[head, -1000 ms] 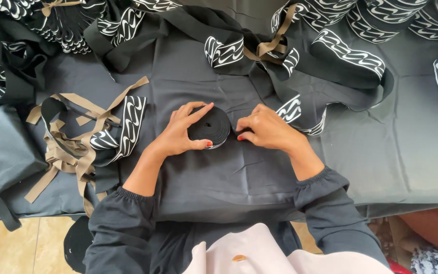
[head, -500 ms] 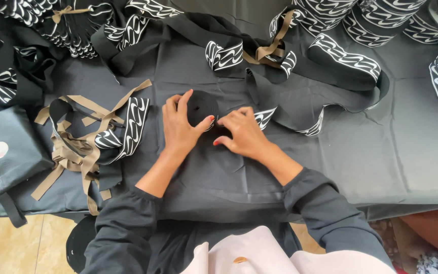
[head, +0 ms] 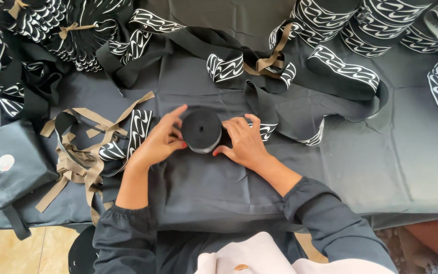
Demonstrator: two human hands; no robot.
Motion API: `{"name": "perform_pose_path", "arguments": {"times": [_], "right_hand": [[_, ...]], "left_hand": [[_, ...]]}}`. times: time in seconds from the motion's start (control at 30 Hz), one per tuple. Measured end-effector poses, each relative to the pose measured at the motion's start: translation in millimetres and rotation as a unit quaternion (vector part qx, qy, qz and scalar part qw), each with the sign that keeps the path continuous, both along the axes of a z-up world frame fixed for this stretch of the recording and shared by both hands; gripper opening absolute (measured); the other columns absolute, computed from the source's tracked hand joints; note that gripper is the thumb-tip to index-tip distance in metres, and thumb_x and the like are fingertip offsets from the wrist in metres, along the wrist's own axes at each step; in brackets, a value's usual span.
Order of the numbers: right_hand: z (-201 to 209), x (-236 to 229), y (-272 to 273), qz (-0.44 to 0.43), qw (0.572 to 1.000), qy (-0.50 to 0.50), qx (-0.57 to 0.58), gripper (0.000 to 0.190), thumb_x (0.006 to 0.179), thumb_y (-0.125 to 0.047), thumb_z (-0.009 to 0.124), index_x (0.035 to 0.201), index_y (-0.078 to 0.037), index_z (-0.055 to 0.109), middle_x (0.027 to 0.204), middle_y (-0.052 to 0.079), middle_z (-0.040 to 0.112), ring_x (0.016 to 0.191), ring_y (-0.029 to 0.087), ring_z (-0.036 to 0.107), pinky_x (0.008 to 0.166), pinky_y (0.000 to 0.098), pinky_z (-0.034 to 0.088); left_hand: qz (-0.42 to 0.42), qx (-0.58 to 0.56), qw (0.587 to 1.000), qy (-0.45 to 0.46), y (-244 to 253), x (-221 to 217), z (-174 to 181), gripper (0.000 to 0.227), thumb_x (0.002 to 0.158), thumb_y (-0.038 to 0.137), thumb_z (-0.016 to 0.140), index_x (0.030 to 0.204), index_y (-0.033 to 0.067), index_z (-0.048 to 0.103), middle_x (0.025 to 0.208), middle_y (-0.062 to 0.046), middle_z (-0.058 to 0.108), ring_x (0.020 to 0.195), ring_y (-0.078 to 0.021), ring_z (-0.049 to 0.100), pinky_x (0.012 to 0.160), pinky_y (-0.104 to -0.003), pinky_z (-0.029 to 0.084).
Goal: The person repeatedly rolls a black fabric strap with a white wavy pattern into a tight circular coil on a dark table. They unwind and re-roll the strap multiple times, adjusting the coil with both hands. Several similar straps and bags are visible on the table.
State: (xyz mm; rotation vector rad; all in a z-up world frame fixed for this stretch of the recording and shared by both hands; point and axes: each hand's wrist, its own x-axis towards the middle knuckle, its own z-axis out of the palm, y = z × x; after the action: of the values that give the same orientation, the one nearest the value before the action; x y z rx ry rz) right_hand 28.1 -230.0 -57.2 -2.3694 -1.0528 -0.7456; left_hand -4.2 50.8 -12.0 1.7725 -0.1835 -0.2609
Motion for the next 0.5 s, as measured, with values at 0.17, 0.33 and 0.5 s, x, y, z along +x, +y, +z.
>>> {"name": "perform_pose_path", "arguments": {"times": [0.17,0.33,0.5], "right_hand": [[6.0,7.1,-5.2,0.04,0.998,0.037,-0.017,0.079,0.067,-0.055,0.086,0.123,-0.006,0.061,0.118,0.008,0.069,0.119,0.023,0.06,0.112,0.0575,0.026],[10.9,9.9,-10.4,0.093,0.991,0.086,-0.033,0.073,0.071,-0.051,0.085,0.126,-0.008,0.061,0.125,0.005,0.069,0.126,0.023,0.057,0.113,0.0558,0.025],[8.5,7.2,-12.1,0.055,0.996,0.019,-0.065,0.063,0.074,-0.052,0.083,0.119,-0.012,0.064,0.117,0.001,0.068,0.12,0.022,0.057,0.112,0.0593,0.022]], "left_hand": [[-0.027,0.137,0.989,-0.053,-12.5,-1.2,28.0,0.105,0.059,-0.004,0.089,0.153,0.0182,0.046,0.127,-0.008,0.048,0.111,-0.0272,0.052,0.097,-0.041,0.049],[-0.108,0.108,0.971,-0.182,-18.6,-2.7,16.9,0.134,0.05,0.003,0.095,0.162,0.0119,0.022,0.168,-0.018,0.014,0.154,-0.0435,0.006,0.124,-0.054,0.009],[-0.13,0.068,0.98,-0.138,-20.6,-3.1,24.1,0.119,0.049,0.0,0.096,0.154,0.0117,0.04,0.154,-0.012,0.044,0.147,-0.0318,0.037,0.123,-0.047,0.024]]}}
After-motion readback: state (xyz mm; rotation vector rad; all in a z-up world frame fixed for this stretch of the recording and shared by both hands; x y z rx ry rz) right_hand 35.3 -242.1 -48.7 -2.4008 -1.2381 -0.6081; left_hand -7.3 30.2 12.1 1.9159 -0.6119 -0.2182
